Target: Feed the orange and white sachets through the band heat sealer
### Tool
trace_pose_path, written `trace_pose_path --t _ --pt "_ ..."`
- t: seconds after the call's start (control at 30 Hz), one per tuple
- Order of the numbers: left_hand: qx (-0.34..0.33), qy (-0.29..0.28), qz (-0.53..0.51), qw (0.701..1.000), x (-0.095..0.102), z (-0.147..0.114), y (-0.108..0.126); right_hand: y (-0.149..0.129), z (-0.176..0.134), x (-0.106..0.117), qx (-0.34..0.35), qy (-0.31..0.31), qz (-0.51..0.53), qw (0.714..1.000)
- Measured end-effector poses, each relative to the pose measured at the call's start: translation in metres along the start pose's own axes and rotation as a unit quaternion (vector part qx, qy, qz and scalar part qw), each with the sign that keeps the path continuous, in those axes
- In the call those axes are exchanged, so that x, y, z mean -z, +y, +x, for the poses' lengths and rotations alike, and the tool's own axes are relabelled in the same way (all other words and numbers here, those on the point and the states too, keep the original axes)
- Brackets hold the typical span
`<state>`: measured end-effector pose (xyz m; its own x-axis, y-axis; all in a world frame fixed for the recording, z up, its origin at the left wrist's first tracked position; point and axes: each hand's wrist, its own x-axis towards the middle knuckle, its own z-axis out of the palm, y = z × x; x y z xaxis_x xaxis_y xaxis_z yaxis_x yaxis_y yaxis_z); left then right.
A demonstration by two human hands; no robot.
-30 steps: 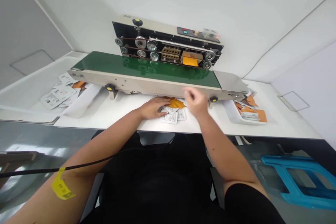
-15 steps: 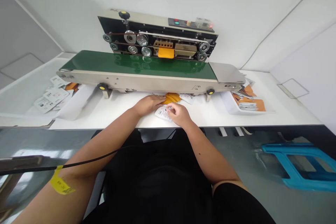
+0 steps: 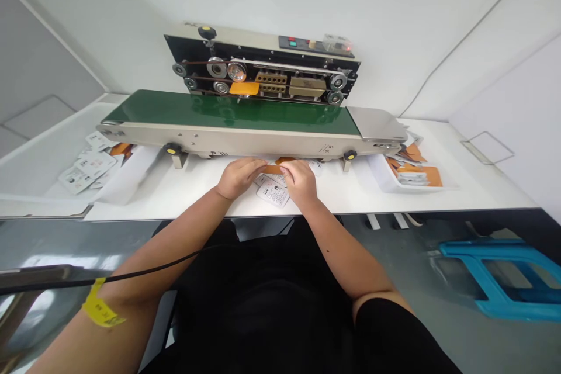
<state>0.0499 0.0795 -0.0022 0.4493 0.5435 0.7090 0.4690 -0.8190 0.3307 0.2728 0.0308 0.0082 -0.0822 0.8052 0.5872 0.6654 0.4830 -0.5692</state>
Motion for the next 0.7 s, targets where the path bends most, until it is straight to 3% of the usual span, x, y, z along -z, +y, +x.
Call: trace_pose_path --t 0.1,0.2,0.37,0.47,0.57,0.7 --pt "0.031 0.018 -0.040 0.999 0.001 0.003 0.001 0.000 0.002 0.001 -0.061 0.036 0.075 0.995" --pt "0.055 0.000 -0.085 0.995 0.002 0.005 0.003 -0.001 0.003 0.000 -0.095 0.066 0.127 0.985" --pt "0.077 -0.080 -0.158 0.981 0.001 0.006 0.003 -0.006 0.007 -0.004 -0.103 0.022 0.130 0.986" --pt "0.127 -0.046 -0.203 0.970 -0.001 0.006 0.001 -0.009 0.007 -0.009 -0.144 0.007 0.159 0.977" --pt "0.174 -0.024 -0.292 0.940 -0.001 0.005 0.000 -0.007 0.008 -0.009 -0.186 -0.067 0.182 0.963" --pt "0.152 -0.119 -0.345 0.918 0.001 0.005 0.004 -0.001 0.015 0.004 -0.151 -0.179 0.137 0.962"
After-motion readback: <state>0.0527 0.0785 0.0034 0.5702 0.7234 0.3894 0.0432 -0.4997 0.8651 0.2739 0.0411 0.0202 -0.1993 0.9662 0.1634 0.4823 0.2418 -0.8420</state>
